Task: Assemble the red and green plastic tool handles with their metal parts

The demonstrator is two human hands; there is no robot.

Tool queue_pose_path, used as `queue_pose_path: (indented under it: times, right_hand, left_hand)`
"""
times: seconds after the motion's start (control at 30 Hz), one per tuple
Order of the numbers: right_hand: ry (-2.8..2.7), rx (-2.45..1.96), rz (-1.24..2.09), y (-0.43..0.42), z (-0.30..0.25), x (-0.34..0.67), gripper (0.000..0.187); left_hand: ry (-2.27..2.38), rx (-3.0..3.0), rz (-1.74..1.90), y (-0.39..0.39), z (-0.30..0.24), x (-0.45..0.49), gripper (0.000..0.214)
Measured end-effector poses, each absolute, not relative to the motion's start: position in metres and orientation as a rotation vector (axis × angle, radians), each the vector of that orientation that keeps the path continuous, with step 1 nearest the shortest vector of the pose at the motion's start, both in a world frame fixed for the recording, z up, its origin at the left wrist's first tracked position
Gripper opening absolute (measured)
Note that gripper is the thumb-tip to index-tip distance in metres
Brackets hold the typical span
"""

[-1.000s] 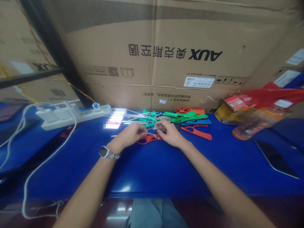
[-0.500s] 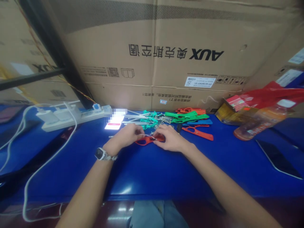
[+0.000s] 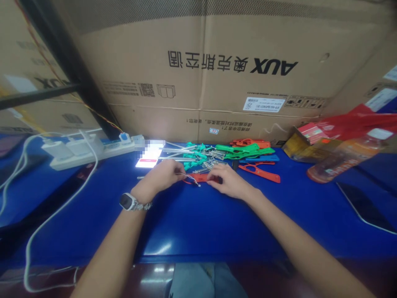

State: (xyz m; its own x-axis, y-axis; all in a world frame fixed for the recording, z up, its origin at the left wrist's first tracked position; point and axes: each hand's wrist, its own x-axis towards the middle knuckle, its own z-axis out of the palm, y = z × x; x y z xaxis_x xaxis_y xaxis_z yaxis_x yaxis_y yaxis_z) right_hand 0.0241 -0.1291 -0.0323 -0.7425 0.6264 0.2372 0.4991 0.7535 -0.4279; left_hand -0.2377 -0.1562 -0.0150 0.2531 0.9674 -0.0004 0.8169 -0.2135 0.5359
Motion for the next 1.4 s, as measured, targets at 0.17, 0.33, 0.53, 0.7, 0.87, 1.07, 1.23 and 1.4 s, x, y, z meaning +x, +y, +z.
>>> queue_pose_path:
  times: [0.17, 0.33, 0.53, 0.7, 0.87, 1.07, 1.23, 1.4]
  right_hand:
    - [-2.506, -0.871, 0.429, -0.140, -0.030, 0.014, 0.014]
    - [-2.466, -0.860, 0.410, -0.139, -0.038, 0.004, 0.010]
    - [-2.388, -0.861, 0.426, -0.134, -0.043, -0.001, 0.007]
    - [-2.402, -0.867, 0.346, -0.131, -0.040, -0.001, 0.006]
    - [-2.461, -0.891, 0.290, -0.131, -0.036, 0.000, 0.008]
    - [-2.490, -0.878, 0.344, -0.132, -0.040, 0.006, 0.011]
    - [-2.470, -0.882, 0.401, -0.133, -0.042, 0.008, 0.011]
    - [-2.458, -0.858, 0.441, -0.135, -0.042, 0.006, 0.013]
  left_hand:
    - [1.574, 2.121, 0.527, -0.158, -0.007, -0.234, 0.017]
    - [1.567, 2.110, 0.577, -0.156, -0.007, -0.233, 0.020]
    - [1.606, 2.082, 0.589, -0.157, -0.004, -0.231, 0.022]
    - [1.616, 2.089, 0.579, -0.155, -0.009, -0.235, 0.018]
    - [1.593, 2.070, 0.593, -0.152, -0.020, -0.240, 0.015]
    - [1.577, 2.230, 0.726, -0.159, -0.011, -0.228, 0.019]
    - [1.459, 2.305, 0.587, -0.162, -0.007, -0.215, 0.012]
    - [1.520, 2.299, 0.486, -0.159, -0.013, -0.215, 0.015]
